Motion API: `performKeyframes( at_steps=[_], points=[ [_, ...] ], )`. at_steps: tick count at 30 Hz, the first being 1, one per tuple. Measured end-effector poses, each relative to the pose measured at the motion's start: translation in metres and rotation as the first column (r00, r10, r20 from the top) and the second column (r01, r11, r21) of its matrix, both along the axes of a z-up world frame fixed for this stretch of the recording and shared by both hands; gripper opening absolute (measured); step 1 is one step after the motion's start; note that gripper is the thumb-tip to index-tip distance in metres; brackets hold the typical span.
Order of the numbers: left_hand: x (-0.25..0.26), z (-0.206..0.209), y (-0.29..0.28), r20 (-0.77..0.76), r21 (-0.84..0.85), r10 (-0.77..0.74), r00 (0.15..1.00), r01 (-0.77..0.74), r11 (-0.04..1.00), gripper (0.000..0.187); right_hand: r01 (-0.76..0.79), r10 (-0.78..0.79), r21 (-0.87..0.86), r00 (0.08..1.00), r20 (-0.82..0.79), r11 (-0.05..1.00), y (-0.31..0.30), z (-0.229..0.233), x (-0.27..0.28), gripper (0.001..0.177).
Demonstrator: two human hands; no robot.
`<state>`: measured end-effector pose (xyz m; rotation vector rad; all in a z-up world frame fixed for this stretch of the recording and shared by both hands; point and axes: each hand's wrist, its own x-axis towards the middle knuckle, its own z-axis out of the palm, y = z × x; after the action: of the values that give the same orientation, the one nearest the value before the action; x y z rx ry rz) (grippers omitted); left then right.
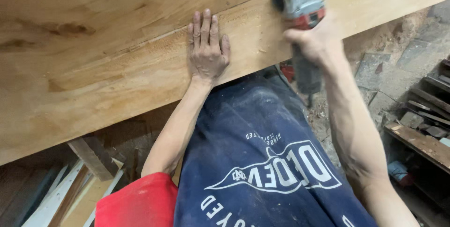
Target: The person uses an angle grinder with a sanding disc to smooth the surface of a large wooden plank. They move the tool back and forth across the wood, generating sparks and dust, while stabilizing the plank with their left hand.
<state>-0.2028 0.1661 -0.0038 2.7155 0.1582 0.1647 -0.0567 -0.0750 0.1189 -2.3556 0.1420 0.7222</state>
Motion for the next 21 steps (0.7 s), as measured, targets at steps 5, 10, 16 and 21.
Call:
performKeyframes(
  at_steps=[5,10,16,21],
  points=[
    [-0.006,-0.002,-0.001,-0.004,0.002,0.018,1.000,-0.018,1.000,0.053,0.105,-0.101,0.058,0.993,-0.057,0.993,0.001,0.016,-0.001,0.050],
    [0.003,0.004,0.001,0.031,-0.055,0.005,0.999,-0.003,0.998,0.051,0.021,-0.019,0.091,1.000,-0.023,0.996,0.007,0.016,-0.018,0.058],
    [0.018,0.063,-0.038,0.450,-0.500,-0.169,0.877,0.404,0.766,0.031,-0.210,0.170,-0.222,0.968,-0.183,0.952,0.033,-0.021,-0.079,0.056],
    [0.079,0.085,-0.081,0.319,-0.461,-0.487,0.813,0.582,0.670,0.032,-0.294,0.295,-0.155,0.955,-0.022,0.943,0.004,-0.012,-0.062,0.062]
  ],
)
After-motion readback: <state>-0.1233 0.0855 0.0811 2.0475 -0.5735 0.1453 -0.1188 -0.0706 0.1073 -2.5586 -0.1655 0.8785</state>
